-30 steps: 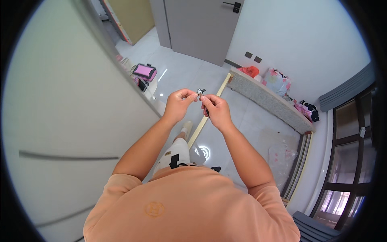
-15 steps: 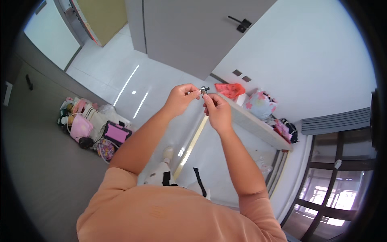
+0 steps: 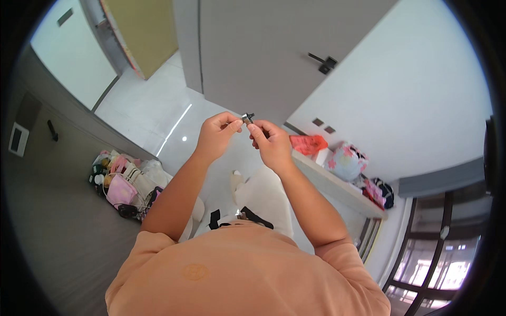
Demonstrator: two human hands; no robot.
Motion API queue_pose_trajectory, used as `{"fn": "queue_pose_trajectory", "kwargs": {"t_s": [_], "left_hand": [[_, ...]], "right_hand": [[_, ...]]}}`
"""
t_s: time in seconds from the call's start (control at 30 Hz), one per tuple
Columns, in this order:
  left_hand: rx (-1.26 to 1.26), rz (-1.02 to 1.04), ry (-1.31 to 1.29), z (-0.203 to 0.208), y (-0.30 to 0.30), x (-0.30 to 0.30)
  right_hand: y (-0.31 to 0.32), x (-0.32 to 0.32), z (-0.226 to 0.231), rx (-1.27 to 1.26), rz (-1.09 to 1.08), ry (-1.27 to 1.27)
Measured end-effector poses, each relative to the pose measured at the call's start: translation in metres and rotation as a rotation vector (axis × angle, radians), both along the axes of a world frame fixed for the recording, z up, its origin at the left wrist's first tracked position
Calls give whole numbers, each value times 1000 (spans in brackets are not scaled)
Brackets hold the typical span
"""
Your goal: The person selects a socket and attaches it to a ratchet handle from a tool kit, then uses the ratchet to tighten a bolt on a wooden bed frame component.
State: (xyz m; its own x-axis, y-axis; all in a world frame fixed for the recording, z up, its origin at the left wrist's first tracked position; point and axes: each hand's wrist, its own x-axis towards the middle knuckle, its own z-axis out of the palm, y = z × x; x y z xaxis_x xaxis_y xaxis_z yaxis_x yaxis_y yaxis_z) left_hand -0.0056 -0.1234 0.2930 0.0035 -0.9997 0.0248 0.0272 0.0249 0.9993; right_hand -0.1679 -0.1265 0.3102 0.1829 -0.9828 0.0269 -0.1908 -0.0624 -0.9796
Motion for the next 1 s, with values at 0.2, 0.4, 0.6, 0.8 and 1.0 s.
{"fn": "queue_pose_trajectory", "kwargs": {"t_s": [0.2,0.4,0.6,0.8,1.0], "left_hand": [[-71,367,71,-5,-26,62],[-17,948,37,-34,-22,148],[87,1151,197,-42,24,105],[75,1452,379,-50,60,45],[-12,1669,379,-55,105,5]], "right_hand": [[-86,79,-8,63,335,-92],[-215,154,-21,124,696,-183],[-190,222,-17,362,1341,-23],[-115,254,-41,531,1851,11],[-54,257,-48,383,2103,165]]}}
